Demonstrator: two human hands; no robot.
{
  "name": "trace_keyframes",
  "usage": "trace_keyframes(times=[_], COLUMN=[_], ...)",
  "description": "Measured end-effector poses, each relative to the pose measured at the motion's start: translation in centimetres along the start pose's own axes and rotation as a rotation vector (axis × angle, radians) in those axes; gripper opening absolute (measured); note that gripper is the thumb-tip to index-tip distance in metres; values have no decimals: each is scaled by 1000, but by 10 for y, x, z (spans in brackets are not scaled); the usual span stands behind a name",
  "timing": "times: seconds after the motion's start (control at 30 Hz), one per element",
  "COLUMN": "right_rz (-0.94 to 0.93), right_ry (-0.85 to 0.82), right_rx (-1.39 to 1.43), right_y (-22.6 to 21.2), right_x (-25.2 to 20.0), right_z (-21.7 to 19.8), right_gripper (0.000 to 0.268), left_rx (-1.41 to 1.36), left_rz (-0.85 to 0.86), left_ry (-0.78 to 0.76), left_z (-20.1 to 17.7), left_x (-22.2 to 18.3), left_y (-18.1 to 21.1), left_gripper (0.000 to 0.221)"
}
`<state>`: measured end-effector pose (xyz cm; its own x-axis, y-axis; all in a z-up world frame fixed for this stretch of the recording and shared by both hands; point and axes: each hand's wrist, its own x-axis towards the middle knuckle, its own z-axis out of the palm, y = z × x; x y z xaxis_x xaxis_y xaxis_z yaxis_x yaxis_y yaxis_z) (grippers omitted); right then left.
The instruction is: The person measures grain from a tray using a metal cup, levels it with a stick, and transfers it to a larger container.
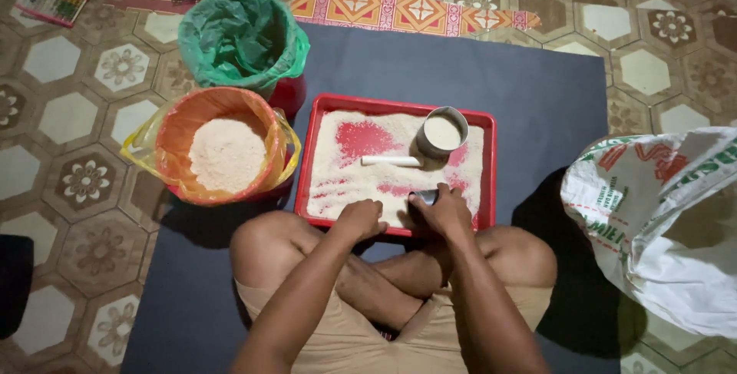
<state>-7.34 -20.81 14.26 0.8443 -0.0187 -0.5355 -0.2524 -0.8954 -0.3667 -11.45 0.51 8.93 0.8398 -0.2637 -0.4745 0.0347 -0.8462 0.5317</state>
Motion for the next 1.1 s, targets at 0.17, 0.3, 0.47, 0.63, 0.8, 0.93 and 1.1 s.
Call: trace_keyframes(times=[0.17, 0.3, 0.47, 0.63, 0.8, 0.93, 1.1], right_rz=[-43, -290, -294, -318, -445, -444, -447], right_ry=[157, 502, 484, 431, 454, 438, 419], right_rx=[-42, 160, 428, 621, 557, 573, 618], right_y=[3, 4, 18, 9, -5, -7, 6], right_x=[14, 18, 32, 22, 12, 11, 22], right_z=[7, 7, 16, 8, 2, 5, 13], right_gripper=[77, 40, 47, 55, 29, 23, 21], left_rx=[-6, -28, -120, -116, -110, -178, -162], left_rz=[14, 41, 65, -14, 9, 38, -22], left_ry=[11, 49, 84, 71, 118, 141, 225], left_z=[-11, -15, -26, -26, -18, -26, -21], left_x=[0, 3, 0, -1, 10, 3, 8], left_y=[3, 6, 15, 19, 11, 13, 8], left_gripper=[38, 33, 27, 31, 29, 26, 23])
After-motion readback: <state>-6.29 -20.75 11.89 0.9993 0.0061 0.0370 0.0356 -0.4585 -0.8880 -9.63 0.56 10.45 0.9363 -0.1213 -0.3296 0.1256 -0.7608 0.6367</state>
